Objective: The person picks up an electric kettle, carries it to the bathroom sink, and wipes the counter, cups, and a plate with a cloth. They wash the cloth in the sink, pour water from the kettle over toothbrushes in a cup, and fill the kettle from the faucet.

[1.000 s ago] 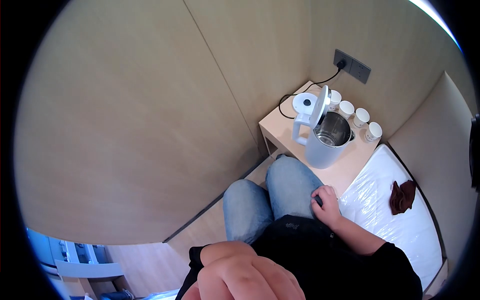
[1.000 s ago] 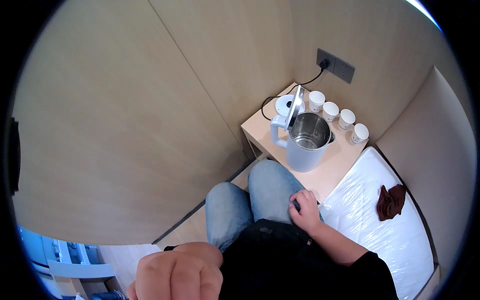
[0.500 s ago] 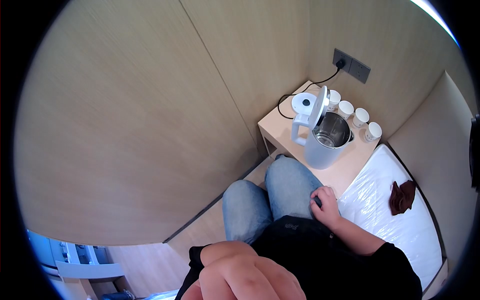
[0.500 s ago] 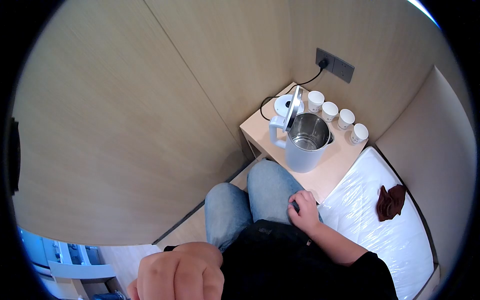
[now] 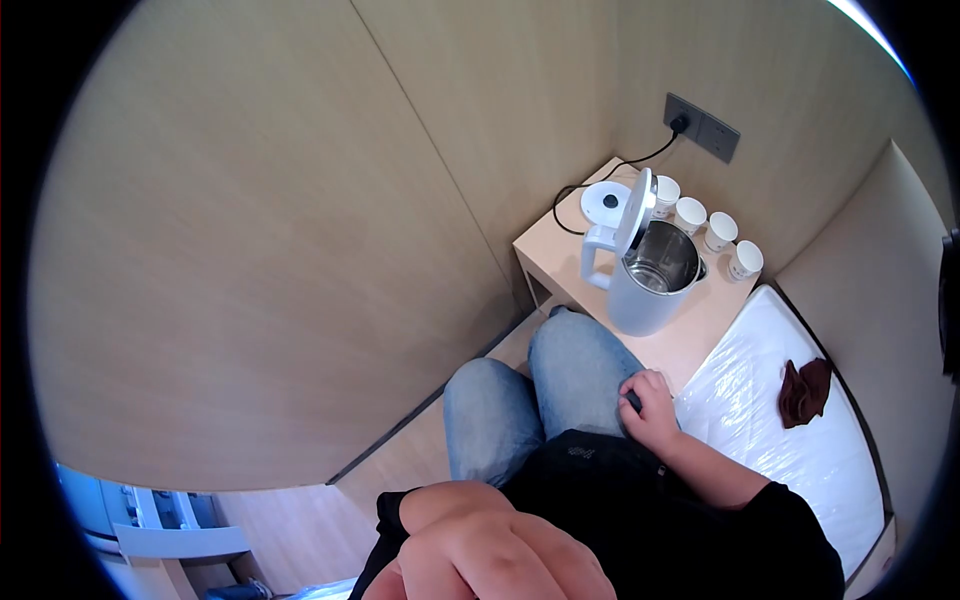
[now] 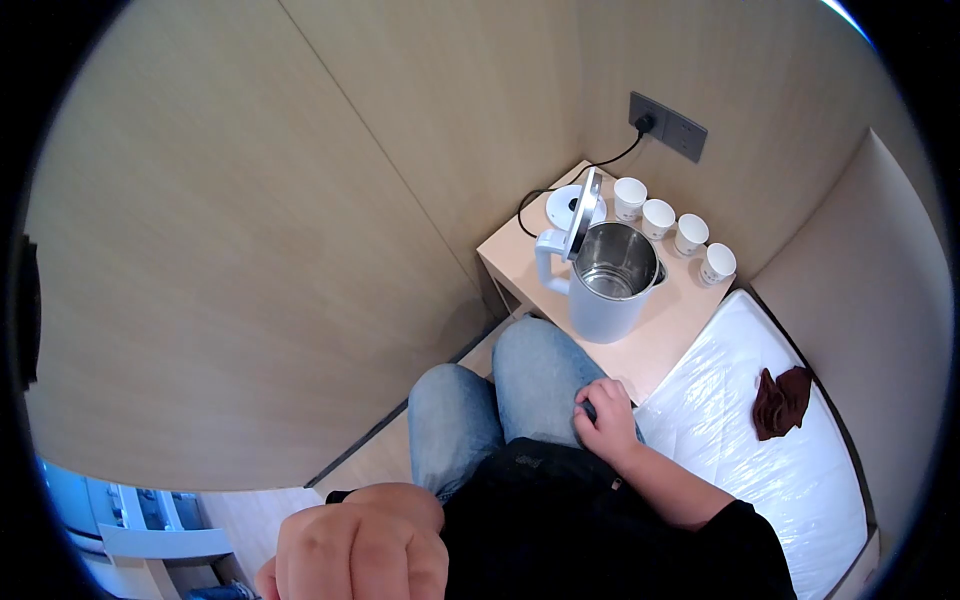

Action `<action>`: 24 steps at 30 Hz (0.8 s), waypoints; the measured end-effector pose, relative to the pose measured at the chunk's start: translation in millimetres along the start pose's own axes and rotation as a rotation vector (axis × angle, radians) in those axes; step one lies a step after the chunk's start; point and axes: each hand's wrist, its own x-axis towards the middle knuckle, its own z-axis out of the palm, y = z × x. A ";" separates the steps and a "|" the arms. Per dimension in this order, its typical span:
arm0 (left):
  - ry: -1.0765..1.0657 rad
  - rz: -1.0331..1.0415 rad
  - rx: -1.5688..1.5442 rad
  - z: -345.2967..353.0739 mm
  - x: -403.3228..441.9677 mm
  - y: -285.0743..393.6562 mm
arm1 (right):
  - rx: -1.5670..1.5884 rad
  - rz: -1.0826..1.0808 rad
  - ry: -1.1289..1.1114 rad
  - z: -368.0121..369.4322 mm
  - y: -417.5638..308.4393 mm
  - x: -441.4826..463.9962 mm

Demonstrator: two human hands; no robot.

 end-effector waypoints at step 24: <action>-0.174 -1.029 1.687 -120.8 -61.5 -113.4 | 0.108 -0.023 0.019 1.2 15.1 0.9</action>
